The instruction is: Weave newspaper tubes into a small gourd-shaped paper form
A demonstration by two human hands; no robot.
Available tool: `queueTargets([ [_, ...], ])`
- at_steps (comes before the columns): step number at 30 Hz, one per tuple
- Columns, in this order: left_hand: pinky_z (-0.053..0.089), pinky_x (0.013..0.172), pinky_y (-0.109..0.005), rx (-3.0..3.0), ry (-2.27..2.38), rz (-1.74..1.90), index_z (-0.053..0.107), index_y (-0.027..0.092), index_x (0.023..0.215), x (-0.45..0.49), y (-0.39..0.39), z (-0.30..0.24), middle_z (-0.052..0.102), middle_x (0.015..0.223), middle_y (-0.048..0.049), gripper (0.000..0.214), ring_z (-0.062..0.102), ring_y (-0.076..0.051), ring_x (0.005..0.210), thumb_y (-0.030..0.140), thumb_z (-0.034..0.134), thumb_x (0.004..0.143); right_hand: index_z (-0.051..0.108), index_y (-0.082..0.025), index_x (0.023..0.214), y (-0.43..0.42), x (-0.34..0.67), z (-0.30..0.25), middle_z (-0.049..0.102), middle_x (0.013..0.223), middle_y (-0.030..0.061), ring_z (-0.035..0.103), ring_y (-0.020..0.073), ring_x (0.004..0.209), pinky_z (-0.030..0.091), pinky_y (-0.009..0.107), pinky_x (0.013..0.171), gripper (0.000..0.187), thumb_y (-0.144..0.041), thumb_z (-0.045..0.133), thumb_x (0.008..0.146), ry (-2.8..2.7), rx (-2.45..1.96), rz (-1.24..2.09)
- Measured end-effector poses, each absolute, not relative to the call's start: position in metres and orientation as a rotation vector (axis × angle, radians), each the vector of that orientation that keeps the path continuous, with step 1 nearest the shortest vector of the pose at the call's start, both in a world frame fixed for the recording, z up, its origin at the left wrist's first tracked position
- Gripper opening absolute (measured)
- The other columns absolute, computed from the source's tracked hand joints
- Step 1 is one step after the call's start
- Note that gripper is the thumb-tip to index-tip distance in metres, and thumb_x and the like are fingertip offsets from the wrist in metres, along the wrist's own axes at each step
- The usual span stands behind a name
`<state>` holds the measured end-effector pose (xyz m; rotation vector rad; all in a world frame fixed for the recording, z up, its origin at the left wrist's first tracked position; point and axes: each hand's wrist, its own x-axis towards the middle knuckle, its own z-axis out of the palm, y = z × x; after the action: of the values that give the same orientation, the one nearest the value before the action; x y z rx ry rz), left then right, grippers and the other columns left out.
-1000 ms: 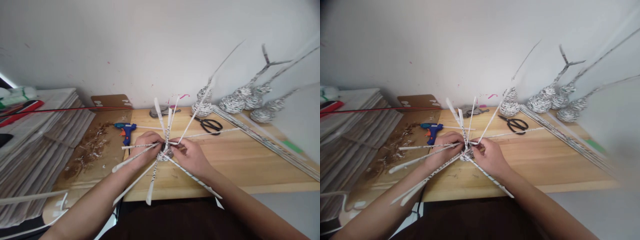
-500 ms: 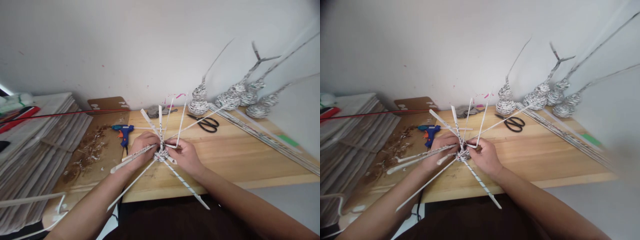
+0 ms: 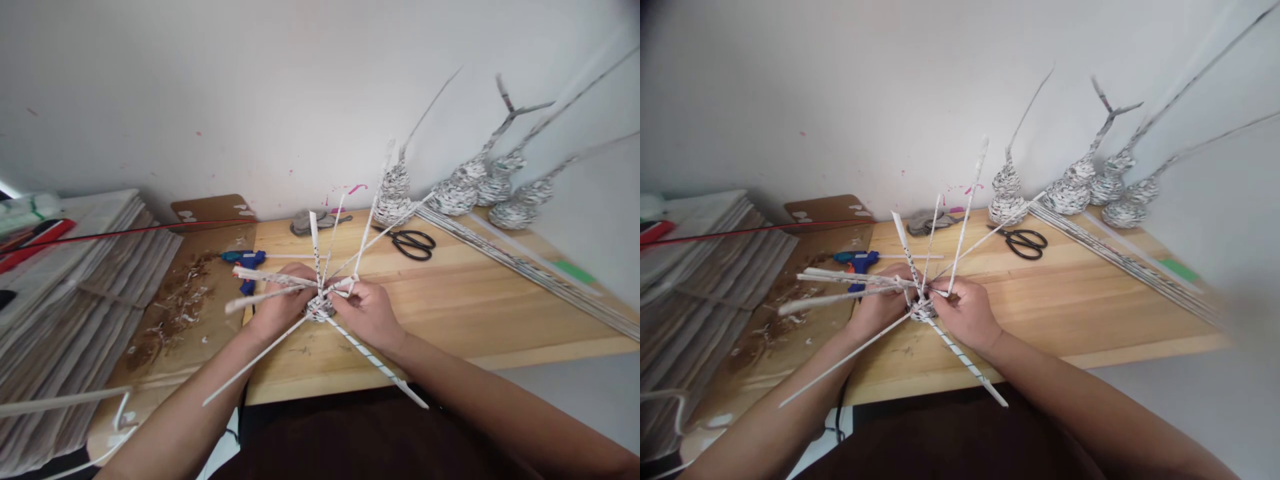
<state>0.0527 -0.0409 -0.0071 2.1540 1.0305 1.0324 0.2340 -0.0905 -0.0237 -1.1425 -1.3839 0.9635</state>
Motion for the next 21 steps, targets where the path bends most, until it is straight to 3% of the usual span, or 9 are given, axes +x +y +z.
queueTargets([
  [10, 0.052, 0.083, -0.032, 2.196, 1.047, 0.963, 0.071, 0.02, 0.085, 0.051, -0.046, -0.001, 0.074, 0.089, -0.0026, 0.014, 0.067, -0.018, 0.087, 0.017, 0.06, 0.092, 0.072, -0.018, 0.077, -0.088, 0.233, -0.028, 0.078, 0.102, 0.0113, 0.075, 0.0236, 0.091, 0.06, 0.036, 0.082, 0.008, -0.027, 0.073, 0.077, -1.202, -1.16, 1.026],
  [21, 0.053, 0.079, -0.032, 2.161, 1.108, 0.966, 0.068, 0.019, 0.083, 0.052, -0.044, -0.009, 0.071, 0.085, -0.0024, 0.012, 0.066, -0.018, 0.084, 0.013, 0.059, 0.089, 0.062, -0.02, 0.071, -0.074, 0.234, -0.033, 0.076, 0.096, 0.0088, 0.072, 0.0225, 0.098, 0.056, 0.037, 0.09, 0.025, -0.034, 0.082, 0.067, -1.044, -1.042, 1.222],
])
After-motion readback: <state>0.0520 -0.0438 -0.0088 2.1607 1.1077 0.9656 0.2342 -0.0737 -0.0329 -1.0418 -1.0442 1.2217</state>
